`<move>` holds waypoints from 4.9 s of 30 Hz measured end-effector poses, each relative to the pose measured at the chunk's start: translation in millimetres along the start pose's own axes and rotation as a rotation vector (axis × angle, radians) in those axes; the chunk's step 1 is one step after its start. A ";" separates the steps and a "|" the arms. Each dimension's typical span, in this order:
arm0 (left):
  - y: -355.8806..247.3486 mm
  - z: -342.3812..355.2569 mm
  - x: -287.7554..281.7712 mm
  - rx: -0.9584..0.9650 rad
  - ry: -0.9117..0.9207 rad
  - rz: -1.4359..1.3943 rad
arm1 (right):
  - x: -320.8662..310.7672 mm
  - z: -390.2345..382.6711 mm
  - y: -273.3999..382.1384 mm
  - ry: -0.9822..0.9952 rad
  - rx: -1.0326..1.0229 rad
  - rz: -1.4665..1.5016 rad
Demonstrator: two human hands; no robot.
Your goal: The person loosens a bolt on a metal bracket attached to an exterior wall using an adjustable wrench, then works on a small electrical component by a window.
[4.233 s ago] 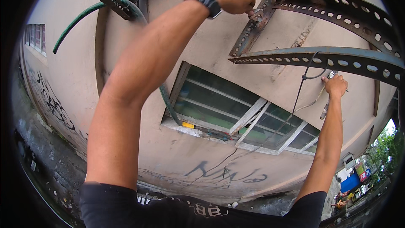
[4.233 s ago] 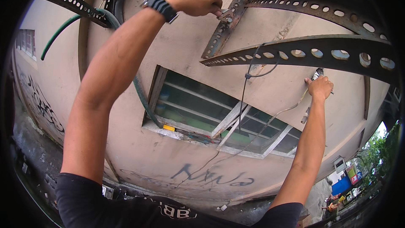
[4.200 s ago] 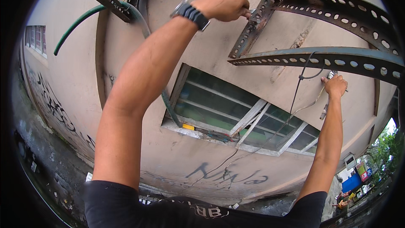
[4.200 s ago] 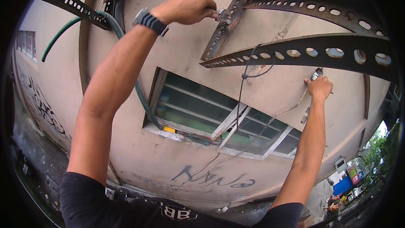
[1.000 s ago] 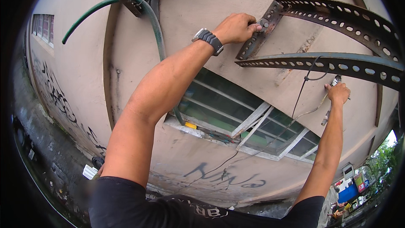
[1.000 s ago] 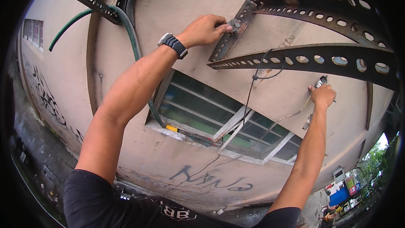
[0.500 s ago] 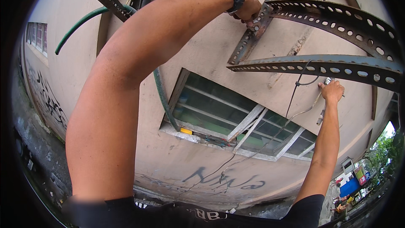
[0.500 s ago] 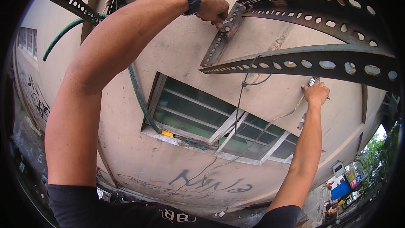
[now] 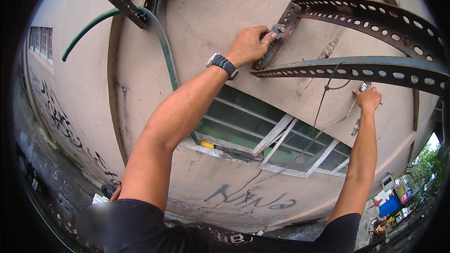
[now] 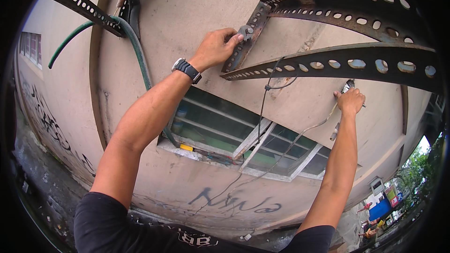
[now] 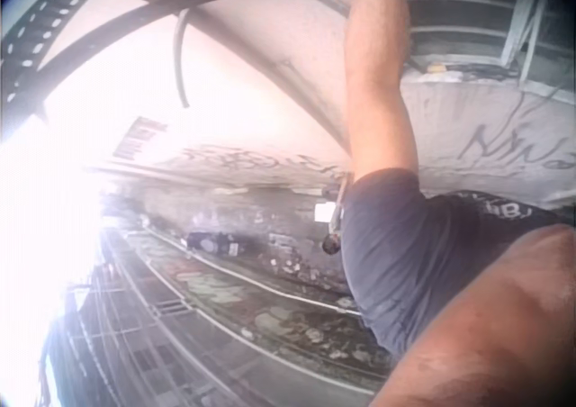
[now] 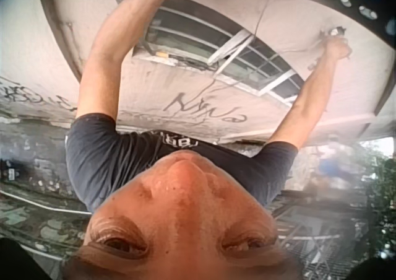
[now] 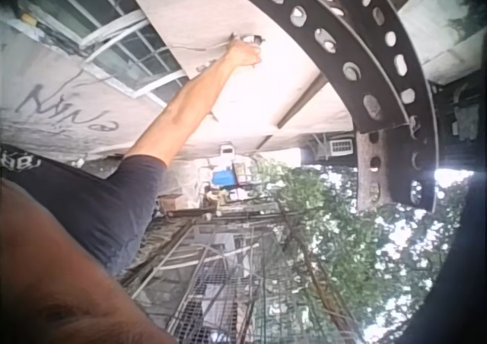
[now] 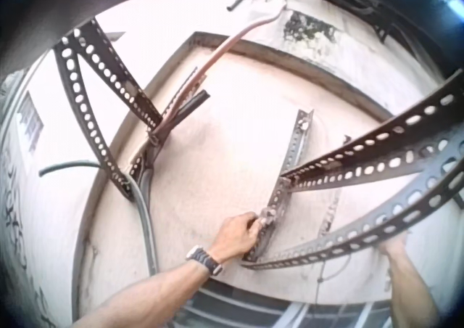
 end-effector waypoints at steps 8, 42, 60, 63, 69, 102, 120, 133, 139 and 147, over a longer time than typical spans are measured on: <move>-6.4 -9.5 11.2 -0.062 -0.079 -0.085 | -4.5 -2.9 -2.5 0.008 0.011 -0.010; -30.9 28.7 -29.9 0.090 0.189 0.255 | -1.8 -4.1 -15.1 0.044 0.031 0.035; -2.3 9.3 -2.3 0.043 0.077 0.096 | -0.5 -1.0 -3.5 -0.011 0.001 0.017; -11.2 20.6 -8.6 0.112 0.179 0.176 | -0.7 -1.3 -2.8 -0.006 -0.005 0.019; -18.7 30.7 -9.2 0.235 0.242 0.198 | -1.3 -1.9 -0.7 0.001 -0.004 0.029; -6.6 11.2 -16.7 0.162 0.102 0.153 | 5.8 0.1 -4.7 -0.036 -0.007 0.032; -9.0 16.0 -1.6 0.197 0.059 0.126 | 1.8 0.6 0.2 -0.008 -0.029 -0.011; -26.9 48.4 -4.0 0.403 0.383 0.419 | 0.8 1.1 6.6 -0.034 -0.041 0.023; -100.5 77.3 3.4 0.528 0.664 1.023 | -0.7 3.5 1.3 0.000 -0.009 0.006; -91.4 45.4 -20.5 0.333 0.295 0.952 | -5.8 -2.6 1.2 -0.014 -0.011 0.006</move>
Point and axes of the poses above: each hand's wrist, its own z-axis towards the middle knuckle, its own x-axis out of the palm, y = z × x, the point moved 9 cm from there along z, towards the middle knuckle, and after that the axes turned 3 degrees about x, right-handed, at the moved point
